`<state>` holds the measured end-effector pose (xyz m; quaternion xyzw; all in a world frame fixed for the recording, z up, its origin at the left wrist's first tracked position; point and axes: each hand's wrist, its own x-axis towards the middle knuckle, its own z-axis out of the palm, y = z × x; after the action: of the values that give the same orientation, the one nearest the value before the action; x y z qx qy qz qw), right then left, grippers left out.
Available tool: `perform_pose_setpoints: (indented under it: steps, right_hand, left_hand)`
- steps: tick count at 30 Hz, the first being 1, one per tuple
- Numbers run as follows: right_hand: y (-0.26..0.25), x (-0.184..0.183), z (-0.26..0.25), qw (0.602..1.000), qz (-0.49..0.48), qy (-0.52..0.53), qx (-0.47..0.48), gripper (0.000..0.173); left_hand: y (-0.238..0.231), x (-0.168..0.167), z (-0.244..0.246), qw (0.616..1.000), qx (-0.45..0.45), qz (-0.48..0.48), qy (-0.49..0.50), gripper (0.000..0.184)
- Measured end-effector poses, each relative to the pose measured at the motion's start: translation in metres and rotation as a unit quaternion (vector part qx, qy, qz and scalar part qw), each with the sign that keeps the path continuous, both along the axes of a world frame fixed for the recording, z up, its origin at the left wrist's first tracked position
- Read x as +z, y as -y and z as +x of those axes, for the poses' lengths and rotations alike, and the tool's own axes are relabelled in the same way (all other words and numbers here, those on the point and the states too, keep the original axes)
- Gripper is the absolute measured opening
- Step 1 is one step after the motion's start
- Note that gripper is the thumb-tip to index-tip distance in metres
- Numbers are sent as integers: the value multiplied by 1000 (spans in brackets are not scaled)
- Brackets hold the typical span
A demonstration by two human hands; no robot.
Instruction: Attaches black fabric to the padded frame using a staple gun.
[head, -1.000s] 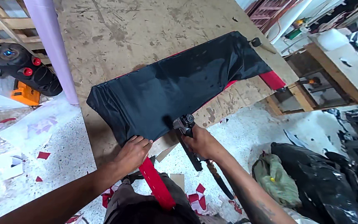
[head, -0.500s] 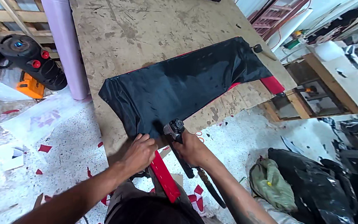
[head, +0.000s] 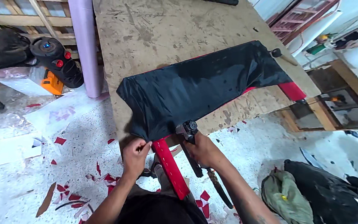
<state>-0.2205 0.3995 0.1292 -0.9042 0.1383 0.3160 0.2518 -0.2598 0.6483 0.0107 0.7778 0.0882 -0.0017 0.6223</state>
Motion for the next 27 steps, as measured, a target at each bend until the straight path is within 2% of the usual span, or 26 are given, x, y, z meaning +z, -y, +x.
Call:
perform_pose_setpoints:
  steps: [1, 2, 4, 6, 8, 9, 10, 11, 13, 15, 19, 24, 27]
  right_hand:
    - [1, -1, -3, 1000, 3, 1, -3, 34]
    - [2, -3, -6, 1000, 9, 2, -9, 33]
    - [3, -4, -9, 999, 26, 7, -25, 32]
    - [4, -4, -9, 999, 28, 6, -32, 32]
    - [3, -5, -11, 999, 23, 3, -31, 30]
    - [1, -5, -11, 999, 20, 2, -30, 31]
    - [0, -4, -11, 999, 19, 0, -31, 31]
    - [0, -3, -11, 999, 18, -1, -31, 32]
    - [1, -2, -9, 999, 22, 1, -29, 32]
    - [0, -4, -8, 999, 30, 10, -34, 32]
    - [-4, -1, -14, 998, 33, 25, -37, 29]
    - [-27, 8, -12, 999, 43, 3, -27, 28]
    - [-38, 5, -11, 1000, 17, -11, -6, 31]
  left_hand:
    - [-1, -6, -14, 999, -2, 11, 43, 15]
    - [-1, -13, -29, 999, -7, -6, 42, 14]
    - [-3, -24, -47, 993, -32, -93, -66, 22]
    - [2, -22, -45, 961, -80, -183, -190, 47]
    - [13, -12, -26, 926, -93, -244, -273, 76]
    - [19, -7, -13, 914, -82, -256, -304, 80]
    - [25, -3, -3, 910, -57, -256, -321, 76]
    - [30, 1, 4, 914, -13, -251, -318, 64]
    - [32, 2, 8, 932, 60, -229, -275, 39]
    - [26, -1, 5, 952, 79, -192, -227, 27]
    - [27, -7, -4, 969, 81, -153, -176, 23]
    - [28, -16, -3, 964, 92, -190, -164, 22]
    - [27, -19, -3, 961, 93, -193, -174, 23]
